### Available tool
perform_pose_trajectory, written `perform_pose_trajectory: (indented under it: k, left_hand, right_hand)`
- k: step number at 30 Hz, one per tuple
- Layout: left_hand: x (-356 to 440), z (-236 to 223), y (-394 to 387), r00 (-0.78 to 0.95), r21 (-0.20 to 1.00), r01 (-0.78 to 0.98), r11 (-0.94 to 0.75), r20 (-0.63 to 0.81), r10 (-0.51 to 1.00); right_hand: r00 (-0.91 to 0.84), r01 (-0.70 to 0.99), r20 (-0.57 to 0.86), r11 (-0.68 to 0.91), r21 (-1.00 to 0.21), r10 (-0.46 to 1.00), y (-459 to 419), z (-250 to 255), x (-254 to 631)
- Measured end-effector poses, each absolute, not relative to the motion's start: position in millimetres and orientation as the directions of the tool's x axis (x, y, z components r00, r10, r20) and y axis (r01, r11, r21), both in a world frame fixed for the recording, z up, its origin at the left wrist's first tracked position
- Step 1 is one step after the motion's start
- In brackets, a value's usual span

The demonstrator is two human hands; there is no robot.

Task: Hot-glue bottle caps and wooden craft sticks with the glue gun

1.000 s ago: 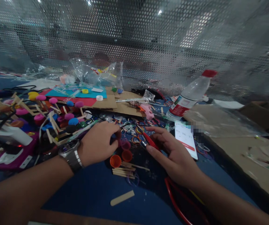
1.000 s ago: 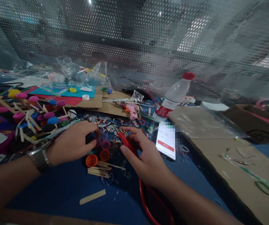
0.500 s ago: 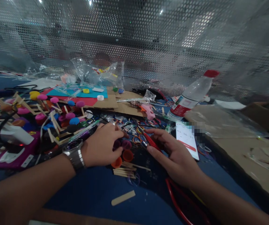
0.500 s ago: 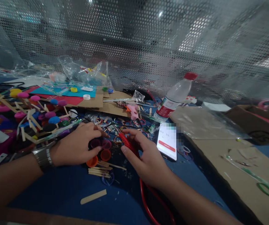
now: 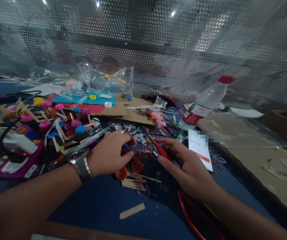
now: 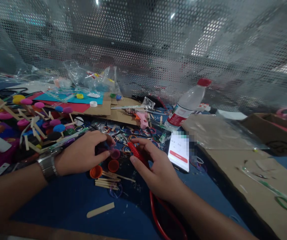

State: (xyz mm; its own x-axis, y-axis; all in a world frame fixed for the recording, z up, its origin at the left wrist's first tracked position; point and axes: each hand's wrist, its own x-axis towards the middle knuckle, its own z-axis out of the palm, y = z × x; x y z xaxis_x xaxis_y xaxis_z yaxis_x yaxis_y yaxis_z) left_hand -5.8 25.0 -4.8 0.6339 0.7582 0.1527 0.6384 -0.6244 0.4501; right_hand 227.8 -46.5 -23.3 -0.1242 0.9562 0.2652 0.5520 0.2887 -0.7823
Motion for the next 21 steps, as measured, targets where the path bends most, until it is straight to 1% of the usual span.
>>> perform_pose_trajectory:
  k: [3,6,12,21]
  left_hand:
    - [-6.6,-5.3,27.4,0.615,0.448,0.621,-0.643,0.230,0.754]
    - [-8.1,-4.5,31.1,0.564,0.428,0.654,-0.623,0.273,0.779]
    - [-11.7,-0.8,38.1,0.462,0.438,0.729,-0.525,0.251,0.851]
    - [-11.1,1.4,41.6,0.432,0.448,0.752,-0.484,0.220,0.875]
  right_hand:
    - [-0.124,0.551,0.261,0.286,-0.784,0.957,-46.5,-22.5,227.7]
    - [-0.123,0.554,0.262,0.285,-0.782,0.957,-46.5,-22.0,227.7]
    - [-0.124,0.566,0.268,0.290,-0.772,0.955,-46.8,-21.7,228.1]
    - [-0.137,0.563,0.252,0.285,-0.775,0.958,-47.3,-22.0,228.3]
